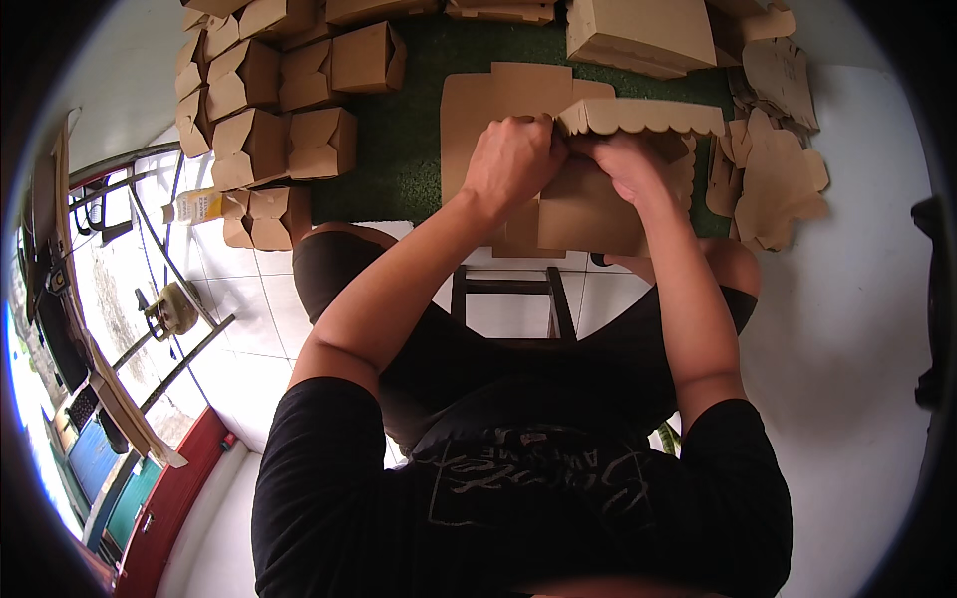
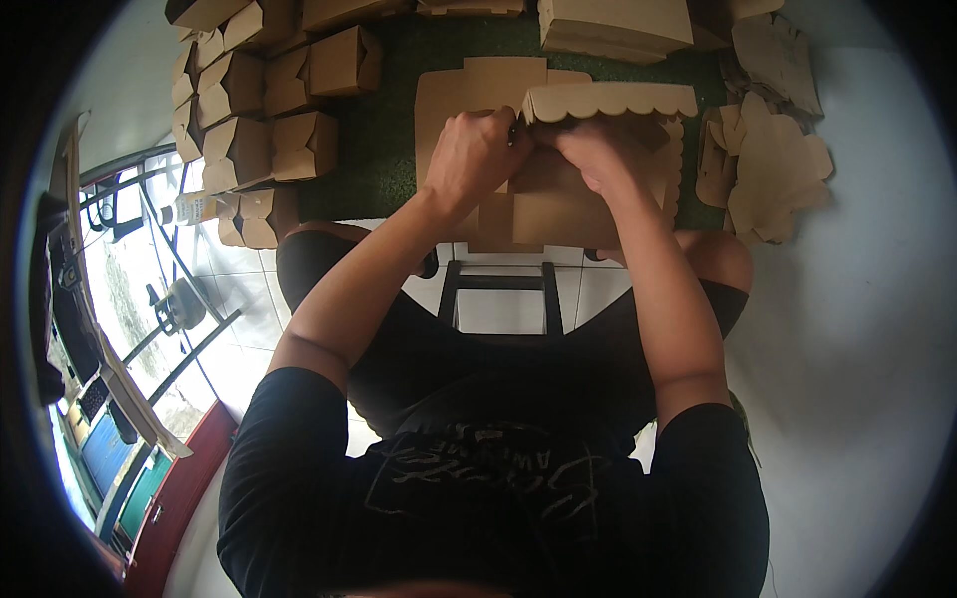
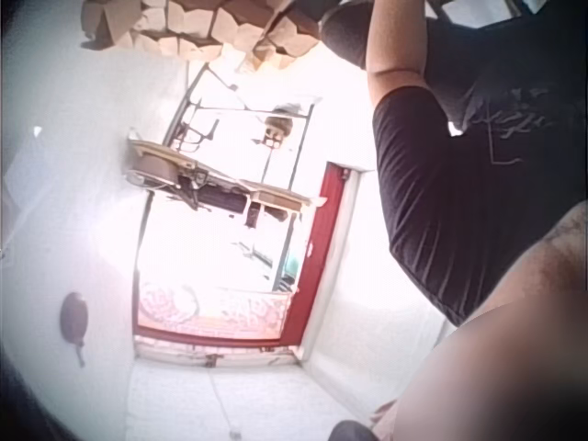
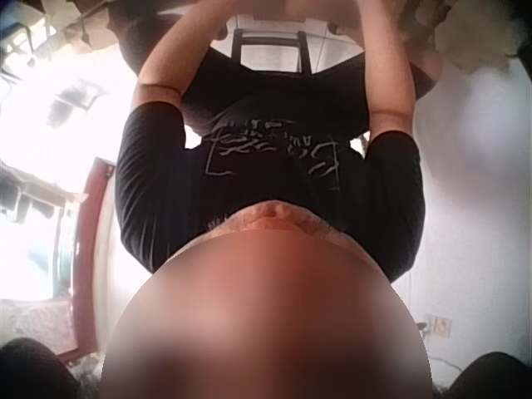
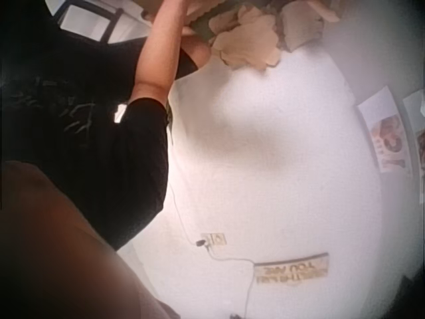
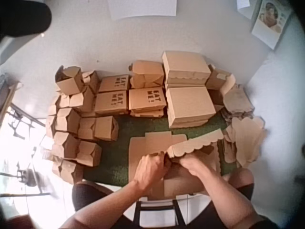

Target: The person assembles a flat cardboard takeout box by folding the sides and tucking the tabs into slots to form a rectangular container. The finished box is then placed on a stack of completed boxes.

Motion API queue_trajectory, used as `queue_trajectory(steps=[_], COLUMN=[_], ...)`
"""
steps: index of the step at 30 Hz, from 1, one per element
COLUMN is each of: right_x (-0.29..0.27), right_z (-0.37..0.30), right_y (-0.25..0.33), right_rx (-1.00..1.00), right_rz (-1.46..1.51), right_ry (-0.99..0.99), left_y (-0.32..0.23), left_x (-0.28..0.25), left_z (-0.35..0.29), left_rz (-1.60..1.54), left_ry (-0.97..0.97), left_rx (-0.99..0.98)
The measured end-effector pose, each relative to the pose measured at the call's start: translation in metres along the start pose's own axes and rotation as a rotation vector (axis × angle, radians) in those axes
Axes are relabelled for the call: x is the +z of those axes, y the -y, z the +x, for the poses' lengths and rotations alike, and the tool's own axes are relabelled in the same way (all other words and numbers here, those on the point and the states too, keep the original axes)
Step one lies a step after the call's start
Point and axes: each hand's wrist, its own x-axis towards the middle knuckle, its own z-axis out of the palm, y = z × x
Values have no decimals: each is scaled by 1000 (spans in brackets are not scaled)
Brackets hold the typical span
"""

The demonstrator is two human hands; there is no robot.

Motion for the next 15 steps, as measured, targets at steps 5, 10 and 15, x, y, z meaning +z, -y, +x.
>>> queue_trajectory(steps=[5,10,15], right_x=[4,12,13], right_z=[-3,-7,-8], right_y=[12,11,15], right_rx=[122,118,54], right_rz=[-25,144,198], right_ry=[2,-21,35], left_y=[0,2,0], left_x=[2,5,2], left_z=[-2,-3,-1], left_rz=[28,29,26], left_ry=[-13,-10,-18], left_rx=[32,37,9])
